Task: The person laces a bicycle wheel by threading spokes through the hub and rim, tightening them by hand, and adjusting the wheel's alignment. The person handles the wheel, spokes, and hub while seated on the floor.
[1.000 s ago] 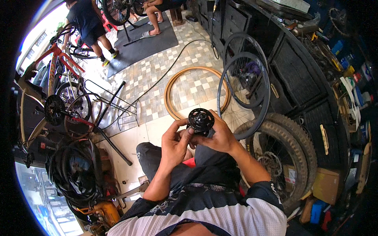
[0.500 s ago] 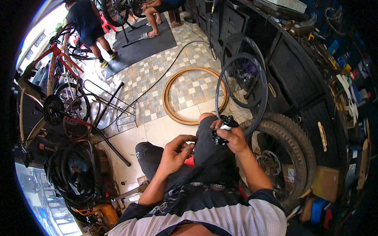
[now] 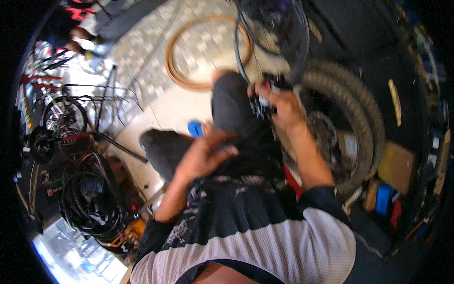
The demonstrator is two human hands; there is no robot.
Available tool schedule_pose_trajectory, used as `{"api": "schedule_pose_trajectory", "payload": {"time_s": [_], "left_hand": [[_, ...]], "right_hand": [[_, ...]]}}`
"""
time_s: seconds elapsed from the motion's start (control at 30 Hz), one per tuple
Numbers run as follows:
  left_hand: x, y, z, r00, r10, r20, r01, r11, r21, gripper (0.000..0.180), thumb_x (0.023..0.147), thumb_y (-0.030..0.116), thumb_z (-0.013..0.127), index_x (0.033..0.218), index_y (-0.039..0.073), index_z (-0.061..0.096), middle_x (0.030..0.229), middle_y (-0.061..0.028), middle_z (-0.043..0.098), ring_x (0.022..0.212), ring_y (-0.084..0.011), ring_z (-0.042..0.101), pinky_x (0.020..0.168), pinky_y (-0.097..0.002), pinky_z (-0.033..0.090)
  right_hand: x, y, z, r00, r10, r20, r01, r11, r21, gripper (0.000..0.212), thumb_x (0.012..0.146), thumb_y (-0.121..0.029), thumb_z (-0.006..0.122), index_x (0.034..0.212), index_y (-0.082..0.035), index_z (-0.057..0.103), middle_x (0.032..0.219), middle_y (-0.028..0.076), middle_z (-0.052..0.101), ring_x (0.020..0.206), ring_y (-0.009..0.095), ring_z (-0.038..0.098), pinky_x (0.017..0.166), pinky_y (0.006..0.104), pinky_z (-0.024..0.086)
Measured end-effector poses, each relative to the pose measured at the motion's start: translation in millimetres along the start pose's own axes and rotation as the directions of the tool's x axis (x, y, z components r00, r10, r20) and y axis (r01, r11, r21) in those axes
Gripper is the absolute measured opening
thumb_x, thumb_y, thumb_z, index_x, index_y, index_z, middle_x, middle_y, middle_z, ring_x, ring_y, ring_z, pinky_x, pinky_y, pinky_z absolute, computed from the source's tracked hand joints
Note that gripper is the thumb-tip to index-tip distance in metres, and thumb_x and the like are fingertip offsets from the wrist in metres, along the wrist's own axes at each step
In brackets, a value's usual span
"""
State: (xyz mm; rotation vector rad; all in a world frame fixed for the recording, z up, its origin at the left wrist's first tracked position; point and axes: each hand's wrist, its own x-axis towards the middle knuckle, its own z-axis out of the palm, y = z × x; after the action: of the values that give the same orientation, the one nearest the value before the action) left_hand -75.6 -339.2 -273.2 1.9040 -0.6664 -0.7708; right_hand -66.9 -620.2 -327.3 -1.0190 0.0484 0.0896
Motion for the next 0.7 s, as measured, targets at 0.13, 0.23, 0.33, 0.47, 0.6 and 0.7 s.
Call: {"api": "schedule_pose_trajectory", "payload": {"time_s": [0.13, 0.23, 0.33, 0.47, 0.6, 0.7], "left_hand": [[-10, -26, -24, 0.978, -0.128, -0.163, 0.117, 0.99, -0.077, 0.03, 0.107, 0.018, 0.064, 0.128, -0.003, 0.07, 0.112, -0.0123, 0.078, 0.107, -0.0199, 0.07, 0.099, -0.0348, 0.052], [-13, -47, -38, 0.931, -0.256, -0.261, 0.186, 0.946, -0.267, 0.027, 0.109, 0.016, 0.063, 0.125, -0.005, 0.07, 0.11, -0.0096, 0.075, 0.102, -0.0144, 0.066, 0.096, -0.0305, 0.051], [-10, -69, -43, 0.893, -0.287, -0.346, 0.181, 0.934, -0.308, 0.029, 0.111, 0.017, 0.059, 0.126, -0.007, 0.069, 0.113, -0.011, 0.076, 0.106, -0.0155, 0.068, 0.097, -0.0313, 0.053], [-6, -78, -48, 0.85, -0.381, -0.363, 0.241, 0.895, -0.375, 0.032, 0.112, 0.019, 0.057, 0.126, -0.007, 0.069, 0.113, -0.0106, 0.076, 0.105, -0.0155, 0.069, 0.095, -0.0311, 0.054], [-2, -73, -52, 0.846, -0.403, -0.348, 0.255, 0.88, -0.4, 0.032, 0.112, 0.02, 0.058, 0.126, -0.007, 0.069, 0.114, -0.0105, 0.076, 0.104, -0.0155, 0.069, 0.095, -0.0315, 0.054], [-1, -72, -53, 0.864, -0.369, -0.343, 0.234, 0.897, -0.375, 0.031, 0.112, 0.018, 0.059, 0.127, -0.007, 0.068, 0.114, -0.0108, 0.076, 0.104, -0.0156, 0.069, 0.095, -0.0318, 0.054]], "right_hand": [[-5, 6, -6, 0.999, -0.045, -0.031, 0.045, 0.999, -0.014, 0.034, 0.097, -0.038, 0.072, 0.107, -0.009, 0.057, 0.108, 0.012, 0.062, 0.096, 0.021, 0.064, 0.081, 0.0331, 0.054], [-2, 19, -25, 1.0, -0.019, -0.012, 0.019, 0.999, 0.031, 0.036, 0.1, -0.04, 0.071, 0.108, -0.007, 0.058, 0.111, 0.013, 0.061, 0.098, 0.021, 0.064, 0.082, 0.0338, 0.055], [7, 25, -43, 1.0, 0.013, -0.001, -0.013, 0.996, 0.084, 0.031, 0.101, -0.034, 0.068, 0.109, -0.005, 0.06, 0.111, 0.014, 0.063, 0.103, 0.023, 0.064, 0.088, 0.0354, 0.054], [25, 30, -58, 0.999, 0.032, -0.01, -0.03, 0.987, 0.157, 0.029, 0.096, -0.03, 0.072, 0.105, -0.003, 0.066, 0.108, 0.015, 0.069, 0.104, 0.024, 0.067, 0.093, 0.0381, 0.053], [32, 24, -44, 0.996, 0.077, -0.054, -0.073, 0.994, 0.077, 0.039, 0.091, -0.041, 0.079, 0.101, -0.008, 0.06, 0.104, 0.012, 0.065, 0.092, 0.021, 0.065, 0.084, 0.0341, 0.054], [32, 32, -48, 0.997, 0.061, -0.039, -0.056, 0.993, 0.101, 0.038, 0.091, -0.039, 0.08, 0.101, -0.007, 0.062, 0.105, 0.013, 0.067, 0.092, 0.021, 0.065, 0.083, 0.034, 0.053]]}}
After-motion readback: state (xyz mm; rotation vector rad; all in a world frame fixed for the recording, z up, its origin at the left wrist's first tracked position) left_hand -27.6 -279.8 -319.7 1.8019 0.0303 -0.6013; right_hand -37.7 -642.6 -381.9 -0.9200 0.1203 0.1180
